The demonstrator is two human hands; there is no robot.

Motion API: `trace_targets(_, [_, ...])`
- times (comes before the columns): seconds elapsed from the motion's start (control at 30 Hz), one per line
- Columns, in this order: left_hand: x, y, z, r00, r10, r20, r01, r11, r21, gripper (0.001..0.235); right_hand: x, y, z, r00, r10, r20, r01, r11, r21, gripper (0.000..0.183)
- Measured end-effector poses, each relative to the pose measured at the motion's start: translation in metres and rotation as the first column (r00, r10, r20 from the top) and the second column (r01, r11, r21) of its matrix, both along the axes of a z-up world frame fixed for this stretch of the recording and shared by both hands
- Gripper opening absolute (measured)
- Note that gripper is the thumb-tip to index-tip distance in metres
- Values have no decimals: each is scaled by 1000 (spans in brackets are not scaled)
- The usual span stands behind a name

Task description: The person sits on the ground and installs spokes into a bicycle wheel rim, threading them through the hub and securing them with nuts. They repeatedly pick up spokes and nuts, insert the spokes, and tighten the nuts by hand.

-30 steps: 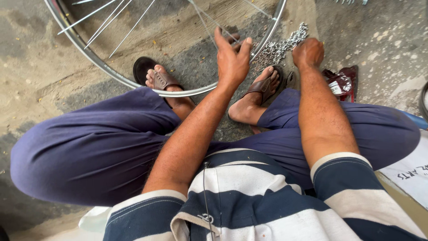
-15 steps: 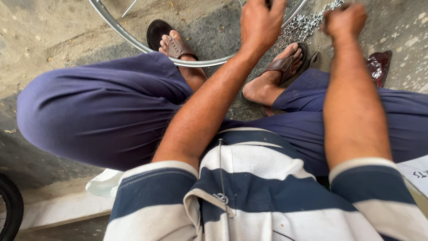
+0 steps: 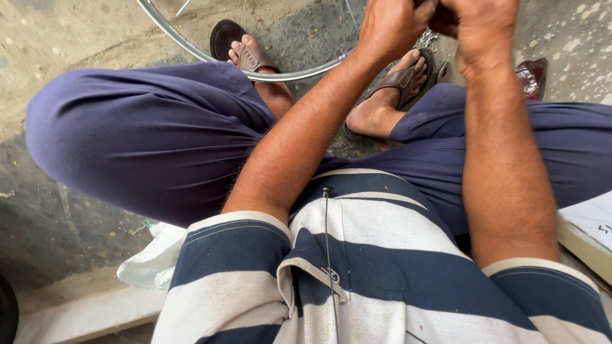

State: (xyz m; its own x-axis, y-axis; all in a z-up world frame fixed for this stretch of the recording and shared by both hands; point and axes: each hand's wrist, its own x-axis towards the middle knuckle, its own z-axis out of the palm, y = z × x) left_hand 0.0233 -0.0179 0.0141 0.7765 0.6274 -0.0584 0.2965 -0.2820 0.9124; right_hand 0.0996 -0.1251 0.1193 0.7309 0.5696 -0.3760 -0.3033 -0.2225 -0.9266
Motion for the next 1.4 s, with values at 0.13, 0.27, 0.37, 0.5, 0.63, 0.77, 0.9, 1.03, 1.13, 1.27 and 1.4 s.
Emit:
trace_targets(0.13, [-13,-1,16,997,-46,65,42,997,59,19,-12,-8,-13,1000,-26,-4,26,999,31,10])
trace_targets(0.27, [-21,13,42,994,-82,66,79,996,41,10,-9,-8,-23,983,-85,-161,81,996,-29,3])
trace_targets(0.37, [-25,25,61,980,-193,42,197,957,-214,11,-7,-10,-24,978,-105,-181,99,994,-39,6])
trace_targets(0.5, [-28,33,79,995,-104,3,100,944,-315,23,-8,-9,-24,987,-47,-155,50,999,14,6])
trace_targets(0.63, [-28,33,83,996,-86,25,89,939,-331,24,-10,-5,-24,1000,-8,-14,8,1000,-23,5])
trace_targets(0.77, [-25,32,75,995,-69,-68,30,890,-454,19,-8,-4,-22,997,24,71,-20,998,-56,8])
trace_targets(0.9, [-25,34,70,1000,19,-23,-27,896,-443,22,-9,-3,-17,995,-6,98,9,1000,-26,12])
trace_targets(1.03, [-25,34,68,1000,-10,-16,3,913,-409,24,-9,-2,-16,995,23,95,-24,1000,8,16])
trace_targets(1.13, [-26,32,66,999,-34,-41,14,913,-408,21,-9,0,-18,989,47,140,-45,999,-17,15])
trace_targets(1.27, [-27,33,64,996,-70,-58,41,919,-393,21,-11,0,-20,979,78,191,-53,990,-133,12])
trace_targets(1.4, [-29,37,57,998,-57,7,55,933,-355,23,-12,-5,-31,949,100,299,-47,983,-180,13])
